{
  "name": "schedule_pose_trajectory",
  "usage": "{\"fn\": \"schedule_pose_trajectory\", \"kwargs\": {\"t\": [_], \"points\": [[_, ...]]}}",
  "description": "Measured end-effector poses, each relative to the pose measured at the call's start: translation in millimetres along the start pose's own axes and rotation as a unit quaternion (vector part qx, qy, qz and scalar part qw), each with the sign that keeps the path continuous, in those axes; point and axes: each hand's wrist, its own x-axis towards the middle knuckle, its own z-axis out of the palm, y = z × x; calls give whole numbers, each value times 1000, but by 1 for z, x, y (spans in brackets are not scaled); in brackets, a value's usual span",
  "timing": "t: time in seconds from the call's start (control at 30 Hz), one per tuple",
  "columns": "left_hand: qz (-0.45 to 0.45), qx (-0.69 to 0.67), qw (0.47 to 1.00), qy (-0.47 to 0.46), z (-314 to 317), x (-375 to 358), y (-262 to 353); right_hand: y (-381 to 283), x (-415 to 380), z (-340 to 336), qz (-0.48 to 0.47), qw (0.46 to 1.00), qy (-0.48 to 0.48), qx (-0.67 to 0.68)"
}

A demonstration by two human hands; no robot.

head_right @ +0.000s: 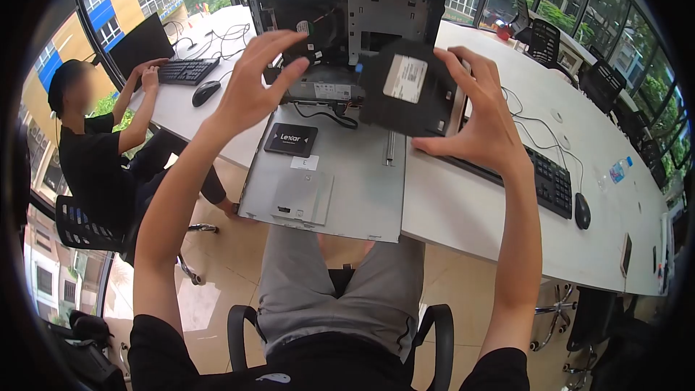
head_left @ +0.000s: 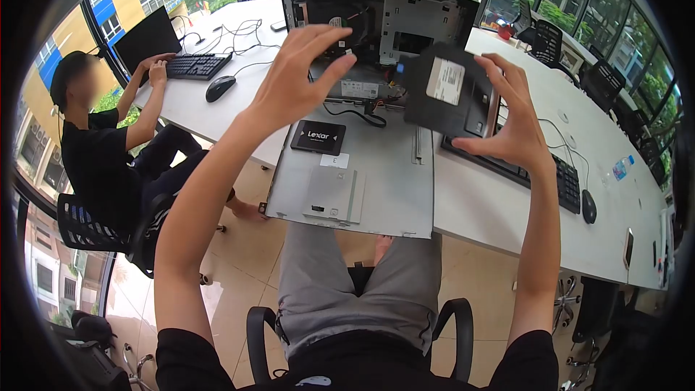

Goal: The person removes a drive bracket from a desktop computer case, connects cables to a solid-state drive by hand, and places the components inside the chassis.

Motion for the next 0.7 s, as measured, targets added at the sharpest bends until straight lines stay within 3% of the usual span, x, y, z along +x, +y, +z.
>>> {"fn": "schedule_pose_trajectory", "kwargs": {"t": [0.13, 0.43, 0.7], "points": [[67, 71, 995, 38, 3, 48, -10, 6, 25, 21, -92, 984, 113, -102], [161, 246, 954, -49, 23, 103, -37, 35, 74, 59, -175, 957, 138, -183], [147, 352, 921, -85, 33, 98, -43, 50, 79, 74, -185, 944, 129, -239]]}}
